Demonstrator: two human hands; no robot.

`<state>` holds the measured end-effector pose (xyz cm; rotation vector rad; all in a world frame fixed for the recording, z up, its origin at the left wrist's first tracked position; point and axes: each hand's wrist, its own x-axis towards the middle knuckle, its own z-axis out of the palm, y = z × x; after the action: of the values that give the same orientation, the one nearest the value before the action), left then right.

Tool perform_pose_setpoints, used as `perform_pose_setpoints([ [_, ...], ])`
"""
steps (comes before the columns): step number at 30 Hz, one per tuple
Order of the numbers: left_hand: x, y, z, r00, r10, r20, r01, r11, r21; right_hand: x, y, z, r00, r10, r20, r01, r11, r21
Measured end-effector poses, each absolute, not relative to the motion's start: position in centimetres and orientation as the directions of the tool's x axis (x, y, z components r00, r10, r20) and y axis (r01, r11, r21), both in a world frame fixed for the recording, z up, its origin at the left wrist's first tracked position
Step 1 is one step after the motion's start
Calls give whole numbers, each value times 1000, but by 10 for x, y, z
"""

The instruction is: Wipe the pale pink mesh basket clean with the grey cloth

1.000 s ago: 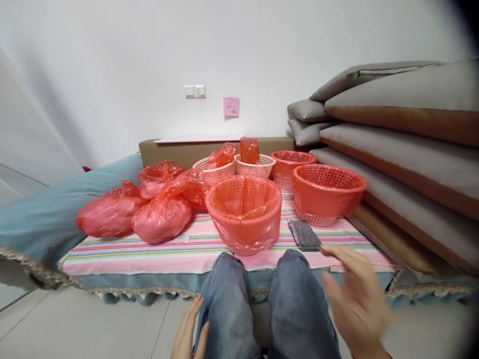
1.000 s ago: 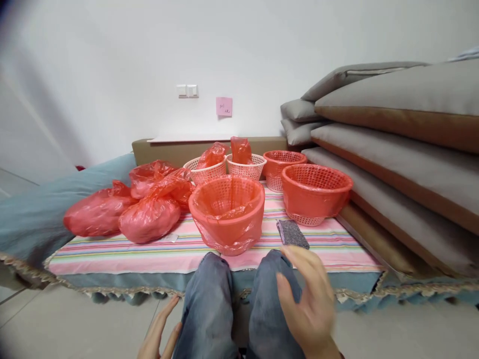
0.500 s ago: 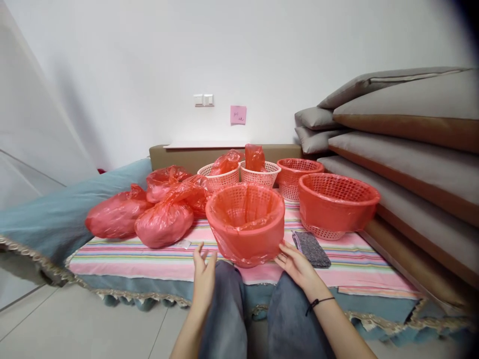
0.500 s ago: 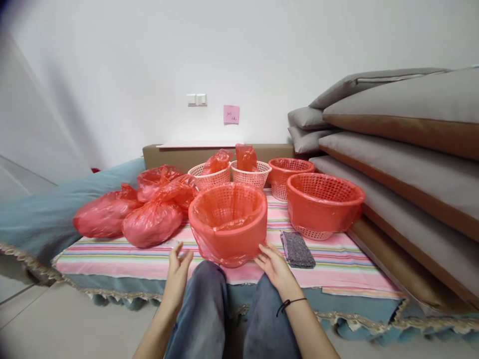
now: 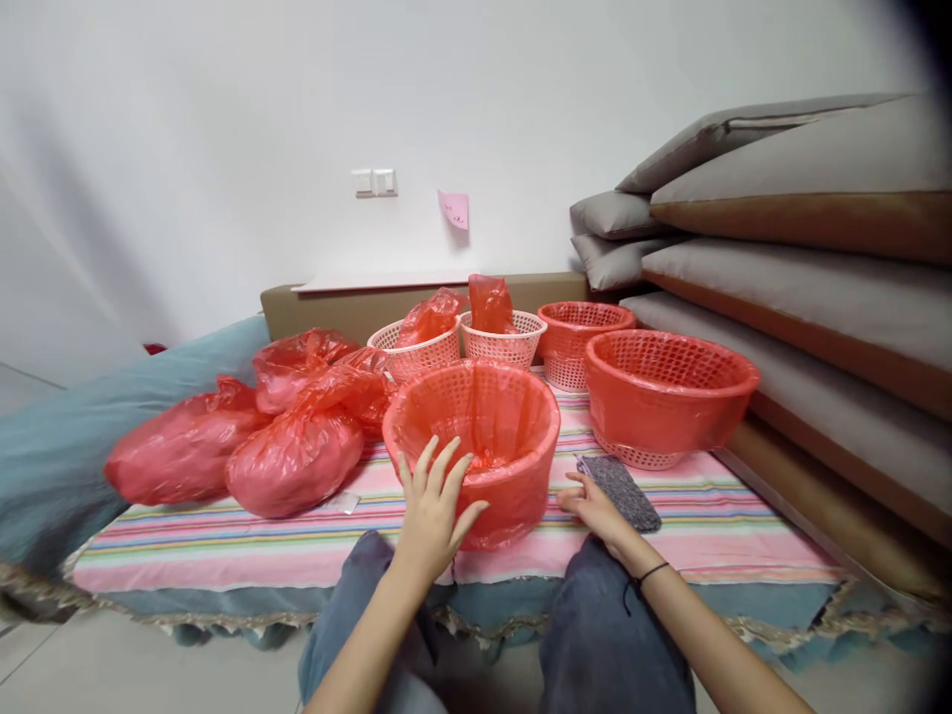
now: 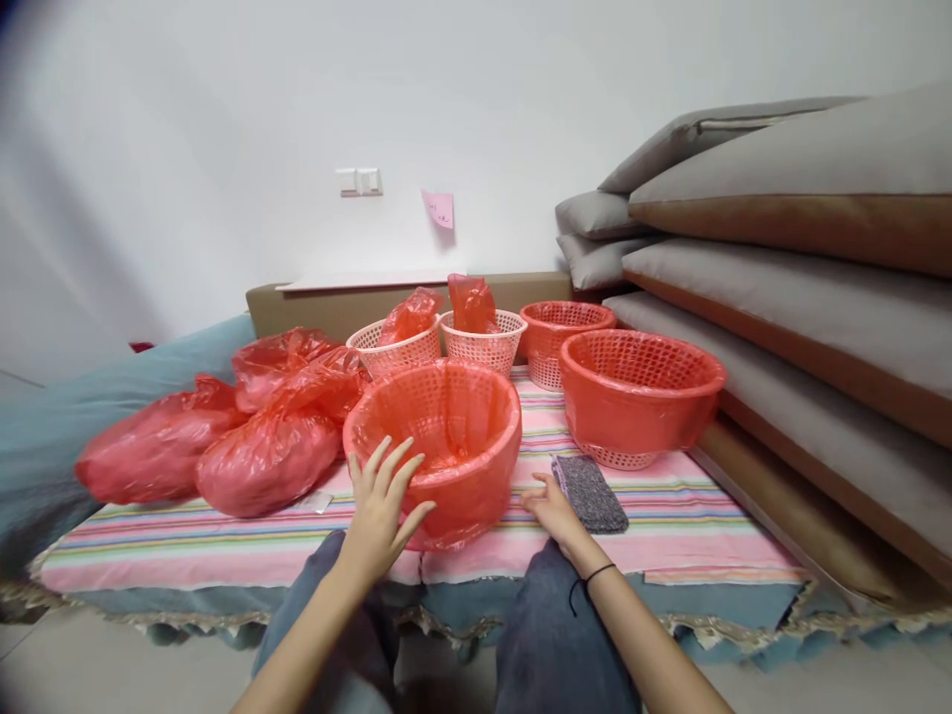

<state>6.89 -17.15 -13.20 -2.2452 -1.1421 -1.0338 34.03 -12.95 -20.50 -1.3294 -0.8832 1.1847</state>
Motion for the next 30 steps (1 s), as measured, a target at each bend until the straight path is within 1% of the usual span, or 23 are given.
perform_pose_setpoints([
  [2, 68, -161, -135, 402, 480, 780, 816, -575, -67, 349, -123, -187, 328, 944, -40, -50, -25, -998],
  [4, 66, -148, -132, 397, 460, 794, 806, -589, -62, 351, -122, -160, 404, 892, 204, 102, 177, -979],
  [5, 65, -140, -129, 390, 456, 800, 799, -600, -48, 349, -124, -144, 392, 826, 406, 249, 330, -911],
  [6, 64, -131, -124, 383, 454, 805, 791, -611, -32, 345, -125, -128, 329, 724, 607, 404, 473, -783],
  [7, 62, -123, -119, 381, 455, 805, 781, -624, -17, 338, -127, -113, 229, 630, 742, 510, 572, -643],
  [8, 61, -114, -114, 386, 457, 801, 769, -639, -6, 330, -128, -100, 108, 549, 829, 568, 650, -504],
  [9, 58, -105, -109, 394, 459, 796, 757, -654, 3, 322, -128, -90, 10, 473, 881, 594, 706, -386],
  [10, 56, -96, -104, 402, 461, 791, 745, -667, 10, 312, -126, -84, -77, 421, 904, 604, 741, -294],
  [12, 48, -81, -97, 422, 463, 780, 724, -689, 17, 295, -118, -81, -196, 365, 910, 613, 770, -177],
  [15, 32, -66, -96, 434, 450, 781, 701, -713, 22, 276, -99, -95, -263, 371, 891, 646, 753, -123],
  [17, 22, -60, -102, 392, 449, 803, 705, -707, 51, 268, -86, -110, -235, 381, 894, 671, 729, -134],
  [19, 16, -57, -115, 264, 441, 858, 721, -681, 128, 262, -75, -125, -157, 378, 912, 692, 701, -171],
  [21, 15, -55, -129, 54, 442, 895, 722, -637, 271, 257, -66, -139, -43, 356, 934, 694, 683, -228],
  [22, 16, -54, -136, -53, 454, 889, 703, -616, 357, 254, -62, -146, 19, 347, 938, 686, 678, -265],
  [24, 20, -55, -146, -211, 508, 835, 637, -577, 511, 249, -58, -157, 114, 347, 931, 662, 672, -331],
  [25, 22, -55, -148, -249, 537, 806, 605, -563, 562, 246, -57, -161, 133, 353, 926, 658, 668, -349],
  [26, 24, -57, -149, -265, 552, 791, 587, -558, 586, 243, -57, -164, 130, 359, 924, 661, 664, -351],
  [27, 26, -58, -150, -261, 553, 792, 589, -559, 584, 241, -57, -167, 112, 359, 926, 672, 660, -337],
  [28, 27, -59, -149, -244, 537, 807, 610, -562, 559, 239, -58, -170, 87, 352, 932, 687, 657, -312],
  [30, 30, -62, -148, -191, 481, 856, 674, -569, 471, 236, -58, -174, 40, 332, 942, 712, 652, -260],
])
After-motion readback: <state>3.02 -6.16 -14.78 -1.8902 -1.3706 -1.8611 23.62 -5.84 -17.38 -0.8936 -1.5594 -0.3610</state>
